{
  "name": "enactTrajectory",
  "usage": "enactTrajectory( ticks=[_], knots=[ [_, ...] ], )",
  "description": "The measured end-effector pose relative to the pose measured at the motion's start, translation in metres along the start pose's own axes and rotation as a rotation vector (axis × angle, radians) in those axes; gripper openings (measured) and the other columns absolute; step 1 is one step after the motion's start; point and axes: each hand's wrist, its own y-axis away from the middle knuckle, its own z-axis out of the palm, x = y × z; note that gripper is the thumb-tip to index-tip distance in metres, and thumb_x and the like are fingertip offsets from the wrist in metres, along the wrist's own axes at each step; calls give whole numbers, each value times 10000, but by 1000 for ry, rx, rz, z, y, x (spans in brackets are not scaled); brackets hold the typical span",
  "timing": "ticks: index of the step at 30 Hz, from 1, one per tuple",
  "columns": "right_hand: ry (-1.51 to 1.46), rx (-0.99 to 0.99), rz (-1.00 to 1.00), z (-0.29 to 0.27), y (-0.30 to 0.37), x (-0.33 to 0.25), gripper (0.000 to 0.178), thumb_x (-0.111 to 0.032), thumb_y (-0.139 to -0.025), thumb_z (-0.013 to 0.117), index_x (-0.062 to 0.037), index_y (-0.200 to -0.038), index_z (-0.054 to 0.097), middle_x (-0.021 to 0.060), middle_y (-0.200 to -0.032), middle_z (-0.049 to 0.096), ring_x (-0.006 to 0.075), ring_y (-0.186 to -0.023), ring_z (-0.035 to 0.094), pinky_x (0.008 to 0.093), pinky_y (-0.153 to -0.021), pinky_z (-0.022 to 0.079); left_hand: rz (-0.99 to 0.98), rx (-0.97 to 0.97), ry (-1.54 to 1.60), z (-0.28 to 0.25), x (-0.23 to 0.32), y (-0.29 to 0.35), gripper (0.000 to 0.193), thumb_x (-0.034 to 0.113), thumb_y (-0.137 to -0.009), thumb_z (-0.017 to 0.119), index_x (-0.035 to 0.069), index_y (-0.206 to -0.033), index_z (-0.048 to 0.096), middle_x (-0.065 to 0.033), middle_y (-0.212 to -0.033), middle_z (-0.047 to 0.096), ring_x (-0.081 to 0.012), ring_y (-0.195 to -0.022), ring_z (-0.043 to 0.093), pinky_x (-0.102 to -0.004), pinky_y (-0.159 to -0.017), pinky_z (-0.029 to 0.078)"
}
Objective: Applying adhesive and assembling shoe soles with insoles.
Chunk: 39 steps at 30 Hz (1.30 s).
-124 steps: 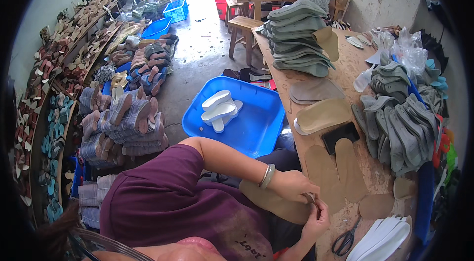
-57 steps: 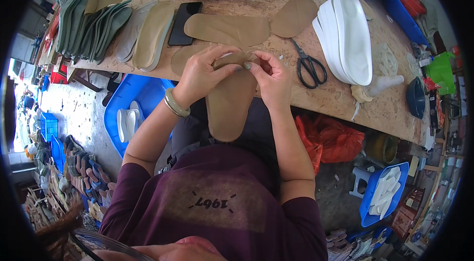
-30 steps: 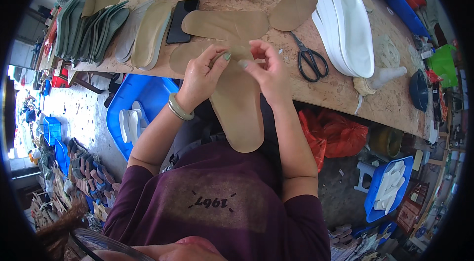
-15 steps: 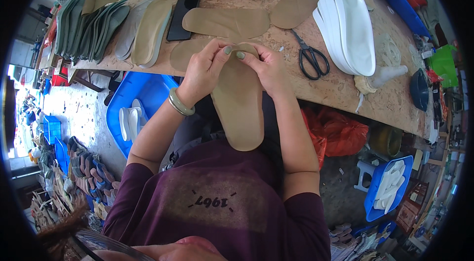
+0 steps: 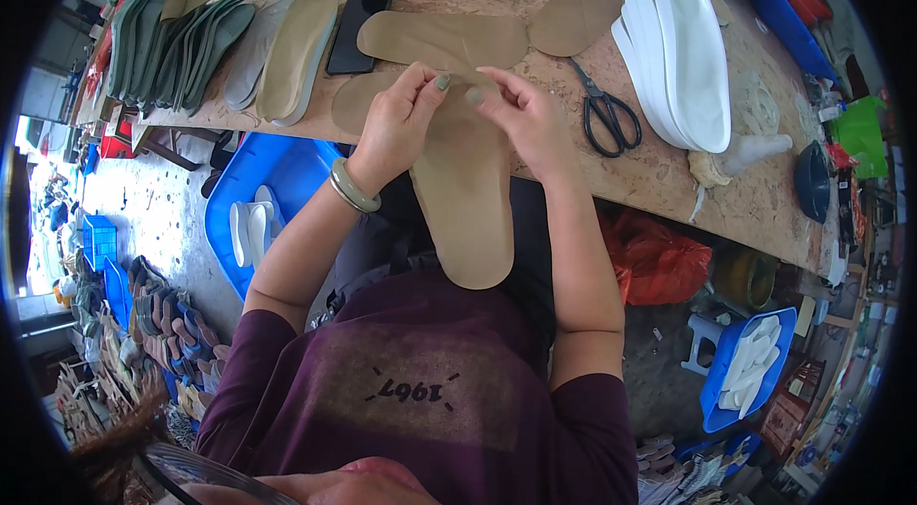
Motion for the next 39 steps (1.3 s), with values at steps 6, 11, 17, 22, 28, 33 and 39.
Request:
enactTrajectory(
  ticks=[6, 11, 17, 22, 28, 33, 39],
  knots=[
    [200, -64, 37, -2, 6, 6, 333, -186, -861, 704, 32, -1101, 633, 54, -926, 683, 85, -805, 604, 255, -704, 493, 16, 69, -34, 5, -6, -4, 237, 276, -963, 534, 43, -976, 573, -168, -735, 635, -361, -698, 626, -428, -605, 469],
    [235, -105, 132, -8, 21, 9, 348, -165, -858, 703, 42, -1121, 608, 60, -981, 665, 105, -858, 610, 258, -761, 497, -60, 29, -57, 5, -3, -10, 240, 281, -953, 541, 50, -1000, 586, -169, -756, 649, -370, -731, 628, -441, -641, 472],
    [251, -84, 124, -17, 36, 17, 385, -159, -835, 711, 46, -1143, 602, 80, -981, 683, 123, -863, 627, 277, -797, 496, -51, -22, -46, 12, -2, -13, 282, 306, -957, 538, 33, -1005, 586, -161, -795, 662, -353, -749, 636, -433, -656, 475],
    [126, -47, 14, -16, 41, 24, 416, -104, -830, 701, 38, -1196, 563, 94, -1054, 663, 142, -926, 624, 291, -824, 497, -28, -4, 23, 13, 3, -17, 326, 320, -932, 586, 4, -1013, 583, -148, -836, 680, -311, -800, 661, -390, -712, 503],
    [22, 175, -100, -15, 27, 24, 364, -113, -847, 695, 25, -1157, 566, 89, -1020, 661, 141, -905, 623, 280, -808, 496, -77, -27, 176, 27, -9, 20, 437, 292, -827, 731, -15, -1092, 569, -165, -970, 669, -230, -887, 665, -331, -794, 517],
    [8, 124, -157, -1, 28, 14, 404, -173, -860, 714, 19, -1179, 557, 86, -1060, 645, 127, -935, 607, 274, -837, 477, -225, 6, 491, 33, -13, 35, 347, 166, -839, 719, -16, -1097, 574, -97, -965, 667, -137, -866, 634, -289, -777, 513],
    [-2, 165, -120, 1, 25, 24, 417, -186, -845, 725, 25, -1162, 555, 100, -1038, 659, 149, -913, 622, 287, -807, 493, -201, -7, 522, 33, -15, 32, 312, 147, -861, 700, -14, -1099, 578, -81, -971, 668, -126, -868, 627, -285, -779, 512]
  ],
)
